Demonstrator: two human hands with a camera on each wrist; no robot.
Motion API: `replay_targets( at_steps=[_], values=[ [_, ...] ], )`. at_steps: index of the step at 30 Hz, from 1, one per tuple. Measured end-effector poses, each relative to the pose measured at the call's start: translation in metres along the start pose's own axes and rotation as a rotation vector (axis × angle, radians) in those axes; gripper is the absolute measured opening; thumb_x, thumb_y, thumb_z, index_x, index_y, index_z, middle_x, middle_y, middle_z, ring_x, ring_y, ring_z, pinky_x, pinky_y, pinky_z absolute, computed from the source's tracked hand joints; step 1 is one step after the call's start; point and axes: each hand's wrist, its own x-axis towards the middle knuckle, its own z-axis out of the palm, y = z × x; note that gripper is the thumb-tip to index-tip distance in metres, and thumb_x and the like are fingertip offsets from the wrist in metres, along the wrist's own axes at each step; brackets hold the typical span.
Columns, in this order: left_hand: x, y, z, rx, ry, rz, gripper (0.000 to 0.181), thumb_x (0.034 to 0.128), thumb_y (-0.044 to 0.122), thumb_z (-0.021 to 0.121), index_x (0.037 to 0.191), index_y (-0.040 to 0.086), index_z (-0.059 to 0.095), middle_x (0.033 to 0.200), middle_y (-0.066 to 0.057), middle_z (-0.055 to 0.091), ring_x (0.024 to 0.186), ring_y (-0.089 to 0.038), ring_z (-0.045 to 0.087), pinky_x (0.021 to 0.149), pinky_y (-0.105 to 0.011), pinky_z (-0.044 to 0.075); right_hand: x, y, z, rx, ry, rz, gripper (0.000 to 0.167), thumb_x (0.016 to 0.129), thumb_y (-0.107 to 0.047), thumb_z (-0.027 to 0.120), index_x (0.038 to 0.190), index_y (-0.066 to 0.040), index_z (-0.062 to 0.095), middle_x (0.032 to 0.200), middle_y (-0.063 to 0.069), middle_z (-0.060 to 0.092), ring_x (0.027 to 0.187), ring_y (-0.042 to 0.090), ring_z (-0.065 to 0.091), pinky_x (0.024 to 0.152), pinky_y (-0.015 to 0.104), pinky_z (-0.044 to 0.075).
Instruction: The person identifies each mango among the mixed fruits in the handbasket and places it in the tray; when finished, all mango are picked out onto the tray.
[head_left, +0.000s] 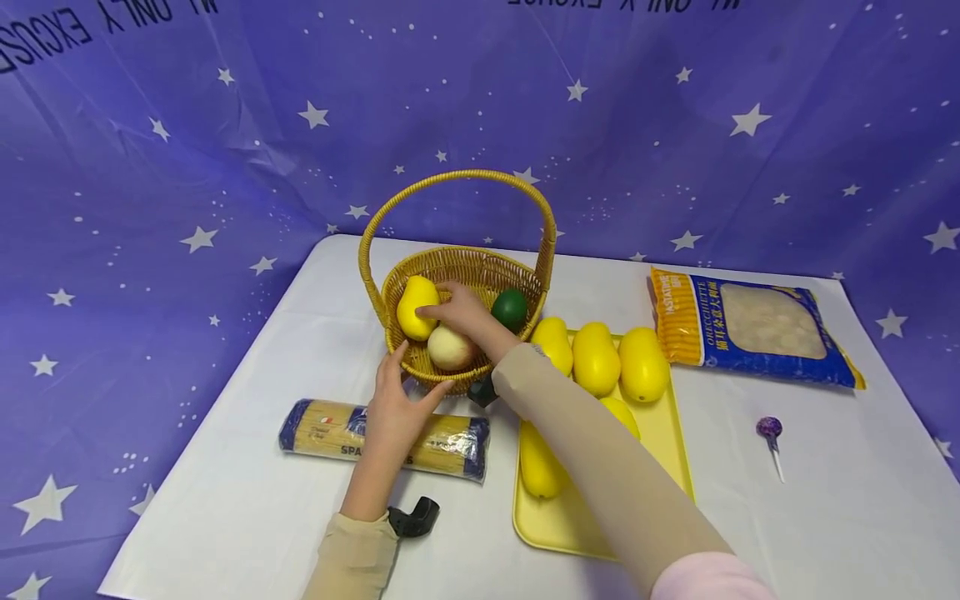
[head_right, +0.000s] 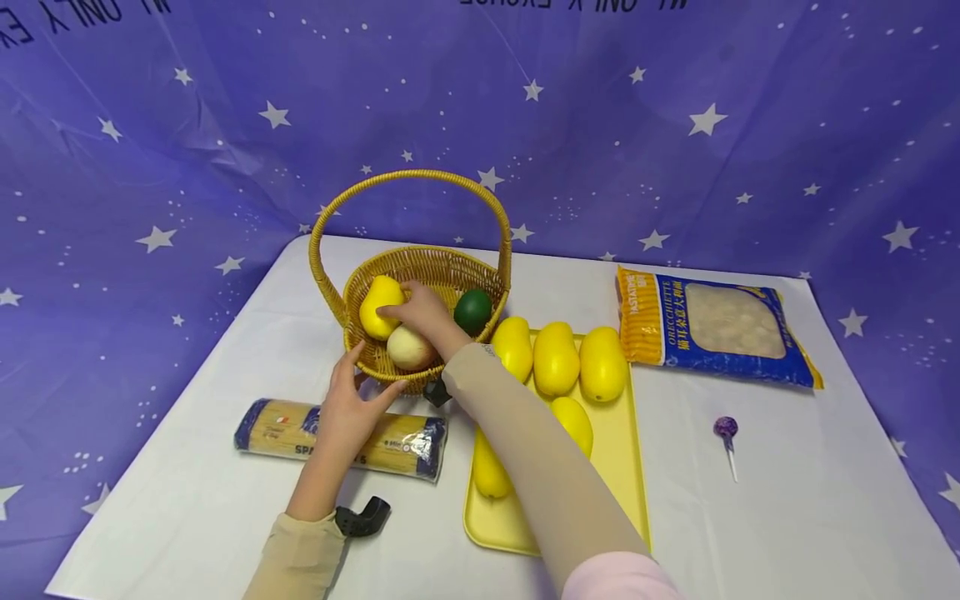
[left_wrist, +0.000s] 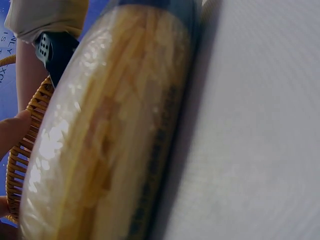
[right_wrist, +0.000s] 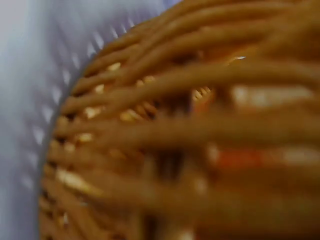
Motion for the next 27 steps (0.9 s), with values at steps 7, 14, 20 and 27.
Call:
replay_targets(
  at_steps=[7, 14, 20, 27],
  values=[
    [-0.0014, -0.0002, 0.0010, 0.005, 0.008, 0.019, 0.106, 0.0738, 0.077, 0.058, 0.154, 0.020, 0.021, 0.156, -0.021, 0.017, 0.128, -0.050, 0.037, 0.099, -0.066, 0.033, 0.0032, -0.0033, 0.0042, 0.015, -0.003, 0.024, 0.080, 0.085, -0.043, 0.071, 0.148, -0.009, 0.036, 0.142, 0.012, 0.046, 0.120, 0.029, 0.051, 0.096, 0.042, 0.046],
    [-0.0018, 0.0016, -0.0002, 0.028, 0.026, 0.026, 0.103, 0.0756, 0.075, 0.059, 0.154, 0.019, 0.022, 0.155, -0.021, 0.019, 0.123, -0.052, 0.041, 0.097, -0.066, 0.036, 0.0055, -0.0082, 0.0070, 0.011, -0.015, 0.021, 0.086, 0.082, -0.045, 0.074, 0.149, -0.011, 0.033, 0.143, 0.012, 0.045, 0.119, 0.028, 0.051, 0.093, 0.042, 0.048],
    [-0.0019, 0.0028, 0.0002, 0.024, 0.027, 0.026, 0.101, 0.0772, 0.072, 0.061, 0.153, 0.019, 0.023, 0.155, -0.021, 0.019, 0.128, -0.049, 0.038, 0.099, -0.065, 0.035, 0.0057, -0.0075, 0.0078, 0.049, -0.004, 0.017, 0.083, 0.083, -0.040, 0.074, 0.149, -0.010, 0.034, 0.140, 0.012, 0.047, 0.117, 0.028, 0.053, 0.092, 0.042, 0.048],
    [-0.0012, 0.0012, 0.0010, 0.020, 0.027, 0.026, 0.102, 0.0761, 0.073, 0.061, 0.153, 0.019, 0.023, 0.155, -0.021, 0.019, 0.127, -0.050, 0.038, 0.100, -0.065, 0.034, 0.0094, -0.0035, 0.0062, 0.135, 0.048, 0.025, 0.082, 0.083, -0.037, 0.075, 0.149, -0.011, 0.034, 0.139, 0.013, 0.048, 0.118, 0.028, 0.052, 0.094, 0.041, 0.047]
  ],
)
